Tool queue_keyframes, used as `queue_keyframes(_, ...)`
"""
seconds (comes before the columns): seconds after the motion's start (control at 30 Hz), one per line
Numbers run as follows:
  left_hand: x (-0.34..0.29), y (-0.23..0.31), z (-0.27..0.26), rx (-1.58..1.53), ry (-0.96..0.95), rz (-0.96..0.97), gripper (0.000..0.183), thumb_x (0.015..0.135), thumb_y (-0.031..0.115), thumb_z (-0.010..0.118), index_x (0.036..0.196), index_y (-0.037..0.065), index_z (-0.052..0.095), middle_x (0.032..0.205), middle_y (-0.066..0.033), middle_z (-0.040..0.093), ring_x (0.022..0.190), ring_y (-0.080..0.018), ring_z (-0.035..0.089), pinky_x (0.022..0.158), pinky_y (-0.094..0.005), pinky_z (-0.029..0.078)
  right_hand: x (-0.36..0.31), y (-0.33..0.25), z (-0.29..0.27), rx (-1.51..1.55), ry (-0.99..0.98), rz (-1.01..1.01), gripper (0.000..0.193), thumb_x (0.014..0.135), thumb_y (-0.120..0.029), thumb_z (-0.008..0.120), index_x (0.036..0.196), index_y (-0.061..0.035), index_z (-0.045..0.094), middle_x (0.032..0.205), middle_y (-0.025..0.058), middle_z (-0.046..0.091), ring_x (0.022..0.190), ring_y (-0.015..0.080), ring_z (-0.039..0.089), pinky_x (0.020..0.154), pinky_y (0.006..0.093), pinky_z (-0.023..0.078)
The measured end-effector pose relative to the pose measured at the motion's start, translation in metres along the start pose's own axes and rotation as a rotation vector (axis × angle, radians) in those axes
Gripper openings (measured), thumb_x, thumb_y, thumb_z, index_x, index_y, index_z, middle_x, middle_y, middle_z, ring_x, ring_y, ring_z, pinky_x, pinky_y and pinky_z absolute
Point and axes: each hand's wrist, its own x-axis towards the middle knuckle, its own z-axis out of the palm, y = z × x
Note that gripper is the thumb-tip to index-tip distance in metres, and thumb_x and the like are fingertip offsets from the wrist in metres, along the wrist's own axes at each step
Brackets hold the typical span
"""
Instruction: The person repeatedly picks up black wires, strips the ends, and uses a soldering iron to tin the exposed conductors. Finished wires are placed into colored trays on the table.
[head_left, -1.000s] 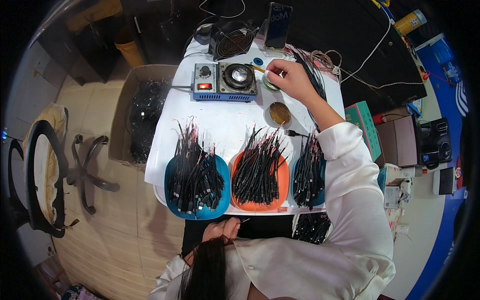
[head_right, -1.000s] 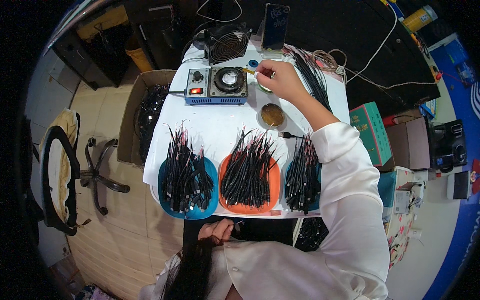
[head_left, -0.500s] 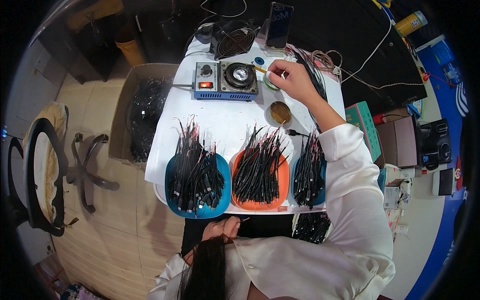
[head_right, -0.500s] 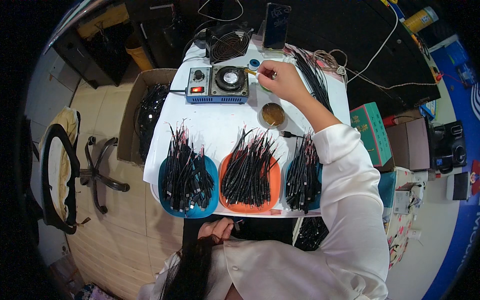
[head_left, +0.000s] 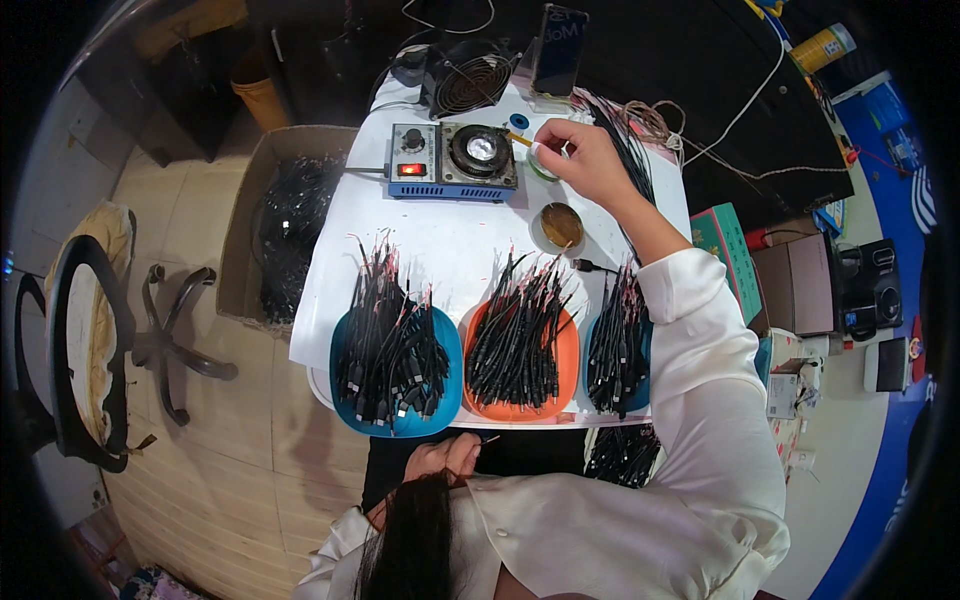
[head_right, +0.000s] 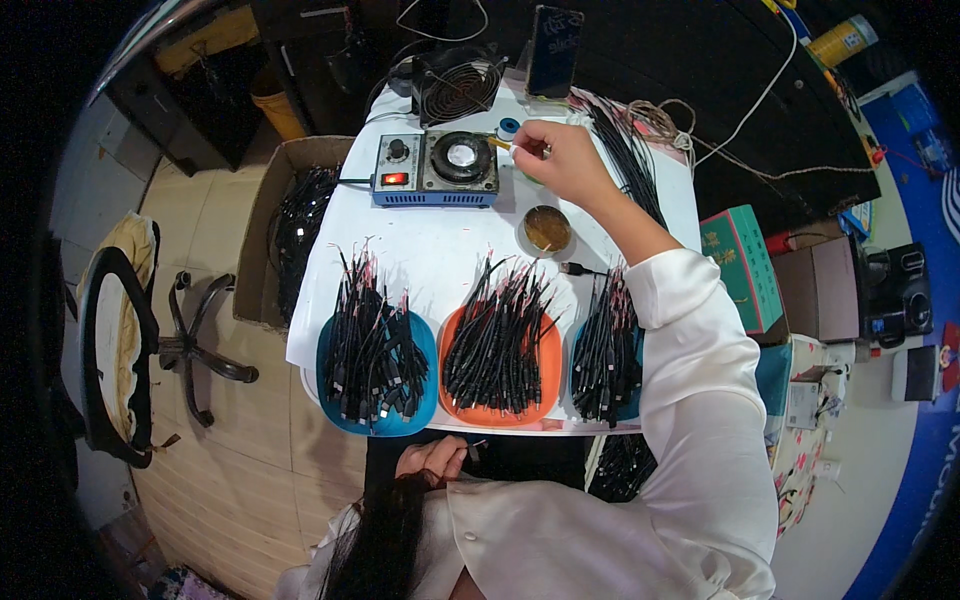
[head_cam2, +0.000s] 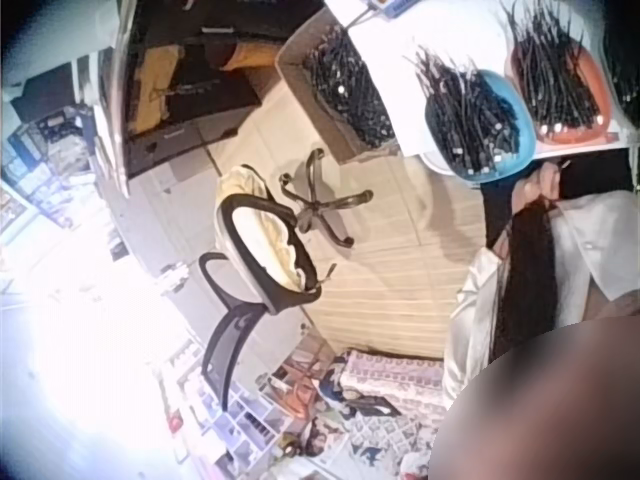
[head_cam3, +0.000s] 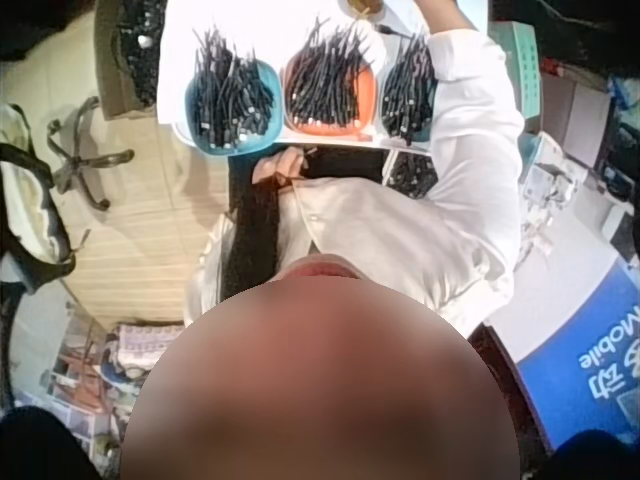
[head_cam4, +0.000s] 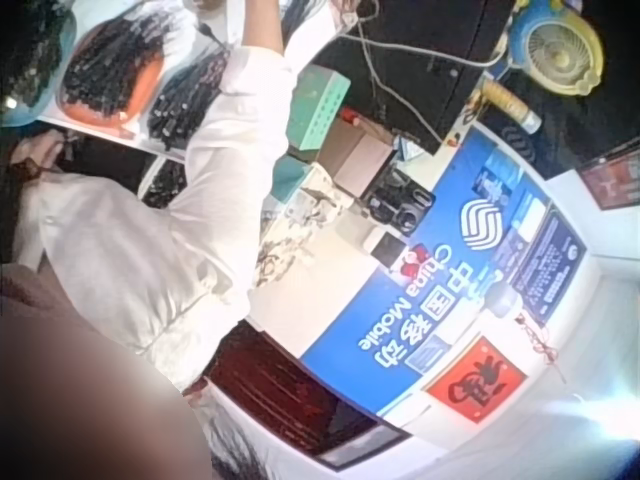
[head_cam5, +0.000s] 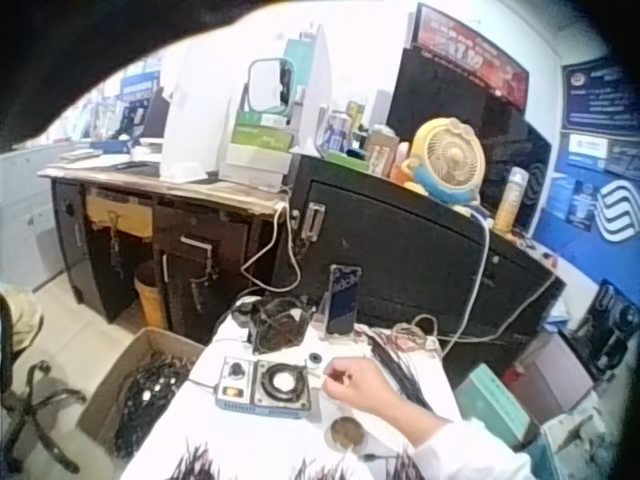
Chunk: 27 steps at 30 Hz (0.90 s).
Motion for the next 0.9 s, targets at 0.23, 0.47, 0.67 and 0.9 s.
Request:
queue_keyframes(0.23,0.001,0.003,0.0,-0.014,0.002,-0.018,0.007,0.086,0.008,0.058,0.089,0.002,0.057,0.068,-0.0152,0.063,0.057,-0.0301,0.062,0.052,-0.038,0.051,0.001,0.001,0.005,-0.015,-0.021,0.014,0.015,0.082,-0.016,0.064,0.086,-0.0021,0.064,0.071,0.0044,0.063,0.062,0.0103,0.054,0.059,0.0247,0.043)
queue_keyframes(0.47,0.002,0.003,-0.002,-0.029,-0.006,0.001,0.007,0.087,0.008,0.058,0.089,0.002,0.057,0.069,-0.0152,0.063,0.056,-0.0299,0.062,0.051,-0.0377,0.05,-0.001,0.002,0.0,0.027,-0.025,0.034,0.014,0.082,-0.016,0.065,0.086,-0.0019,0.064,0.072,0.0044,0.063,0.064,0.01,0.055,0.061,0.0249,0.044)
queue_keyframes(0.67,0.002,0.0,0.001,-0.034,-0.004,0.006,0.006,0.086,0.008,0.059,0.089,0.002,0.057,0.069,-0.0151,0.062,0.056,-0.0298,0.062,0.051,-0.0372,0.05,0.002,0.015,0.006,0.014,0.034,0.07,0.014,0.084,-0.016,0.064,0.087,-0.0022,0.064,0.072,0.0019,0.062,0.063,0.0077,0.052,0.06,0.0246,0.043)
queue_keyframes(0.9,0.001,0.002,0.0,-0.007,0.012,0.014,0.007,0.085,0.008,0.06,0.088,0.003,0.057,0.068,-0.0151,0.062,0.056,-0.0301,0.062,0.05,-0.0374,0.05,0.012,0.034,0.012,0.586,-0.11,0.43,0.012,0.091,-0.014,0.058,0.089,-0.0036,0.064,0.079,-0.0013,0.066,0.067,0.0043,0.054,0.06,0.021,0.041)
